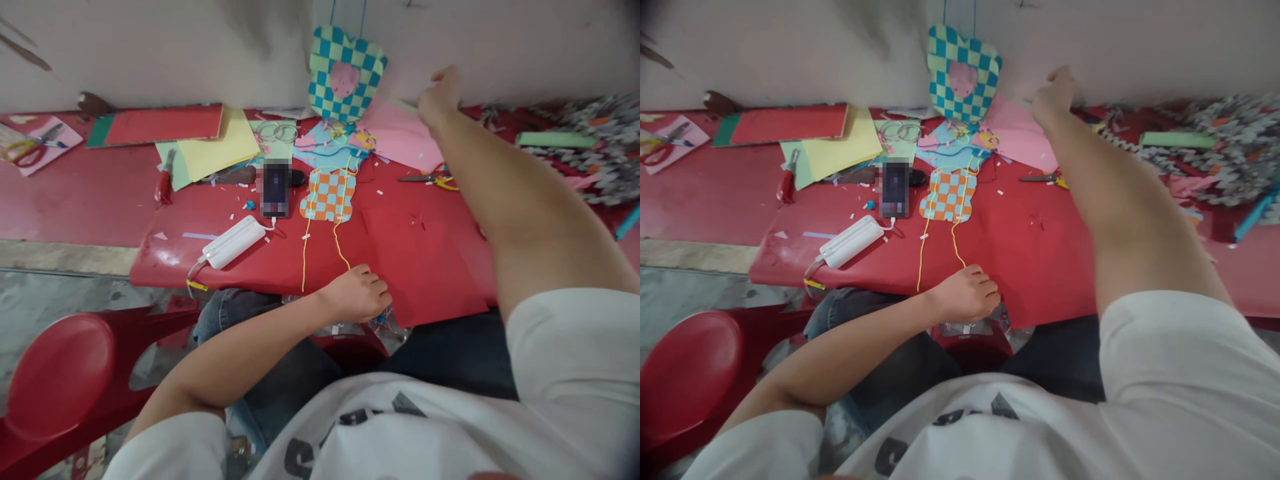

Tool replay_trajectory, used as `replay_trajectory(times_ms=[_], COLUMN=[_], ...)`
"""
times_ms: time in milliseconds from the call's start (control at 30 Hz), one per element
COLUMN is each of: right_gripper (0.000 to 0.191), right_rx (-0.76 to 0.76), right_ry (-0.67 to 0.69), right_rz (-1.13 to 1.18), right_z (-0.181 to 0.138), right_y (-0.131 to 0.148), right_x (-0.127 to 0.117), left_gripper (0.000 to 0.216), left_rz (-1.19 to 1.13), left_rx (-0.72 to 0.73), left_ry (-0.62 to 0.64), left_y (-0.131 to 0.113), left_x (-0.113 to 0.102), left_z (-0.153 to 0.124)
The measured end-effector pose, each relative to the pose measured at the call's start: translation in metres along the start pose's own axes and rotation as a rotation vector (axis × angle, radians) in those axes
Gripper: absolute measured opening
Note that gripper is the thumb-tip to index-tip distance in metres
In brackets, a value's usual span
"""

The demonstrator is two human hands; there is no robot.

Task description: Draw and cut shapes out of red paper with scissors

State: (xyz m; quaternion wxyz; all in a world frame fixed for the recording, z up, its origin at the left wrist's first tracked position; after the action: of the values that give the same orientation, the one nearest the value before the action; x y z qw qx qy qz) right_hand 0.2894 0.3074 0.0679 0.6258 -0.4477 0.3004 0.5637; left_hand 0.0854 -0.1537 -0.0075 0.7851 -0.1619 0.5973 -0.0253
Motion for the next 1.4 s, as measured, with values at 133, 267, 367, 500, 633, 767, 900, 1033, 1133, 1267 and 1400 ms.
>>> replay_trajectory(times_ms=[133, 267, 367, 500, 633, 767, 900, 1033, 1133, 1267, 1400], right_gripper=[0.040, 0.035, 0.029, 0.033, 0.036, 0.047, 0.061, 0.078, 0.086, 0.085, 0.080], right_rx=[0.222, -0.011, -0.080, 0.184, 0.157, 0.038, -0.236, -0.525, -0.526, -0.481, -0.421], right_ry=[0.064, 0.086, 0.102, 0.140, 0.214, 0.252, 0.331, 0.470, 0.450, 0.440, 0.442], right_rz=[0.139, 0.299, 0.298, 0.217, 0.195, 0.256, 0.385, 0.449, 0.418, 0.407, 0.372], right_z=[-0.059, -0.149, -0.229, -0.313, -0.344, -0.347, -0.353, -0.363, -0.354, -0.343, -0.337], right_y=[-0.021, -0.008, -0.023, -0.098, -0.136, -0.118, -0.036, 0.048, 0.062, 0.043, 0.019], right_x=[-0.006, -0.044, -0.070, -0.070, -0.051, -0.047, -0.050, -0.041, -0.033, -0.023, -0.016], left_gripper=[0.023, 0.023, 0.039, 0.071, 0.072, 0.075, 0.077, 0.074, 0.073, 0.073, 0.077], left_rz=[-0.005, 0.000, 0.042, 0.099, 0.088, 0.071, 0.078, 0.099, 0.089, 0.071, 0.072], left_rx=[0.010, 0.002, -0.097, -0.249, -0.262, -0.294, -0.295, -0.300, -0.316, -0.322, -0.324], left_ry=[0.021, 0.043, 0.053, 0.156, 0.203, 0.209, 0.206, 0.200, 0.193, 0.189, 0.202], left_y=[-0.003, -0.008, -0.002, 0.014, 0.020, 0.026, 0.027, 0.025, 0.025, 0.025, 0.025], left_x=[0.003, 0.001, 0.005, 0.025, 0.034, 0.032, 0.033, 0.034, 0.032, 0.033, 0.036], left_z=[0.000, -0.002, -0.002, -0.001, 0.003, 0.003, 0.002, 0.001, 0.000, -0.001, -0.003])
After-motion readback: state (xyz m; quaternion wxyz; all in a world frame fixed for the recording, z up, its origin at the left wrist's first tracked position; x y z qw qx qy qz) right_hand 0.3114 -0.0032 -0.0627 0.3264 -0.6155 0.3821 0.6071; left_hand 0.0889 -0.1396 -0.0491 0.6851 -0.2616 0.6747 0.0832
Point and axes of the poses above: each hand's wrist, its own z-axis towards the middle knuckle, its own x-axis out of the palm, y = z × x, the point moved 10 cm from there along z, towards the middle knuckle, and after that the axes turned 8 degrees about -z, right-handed, at the moved point
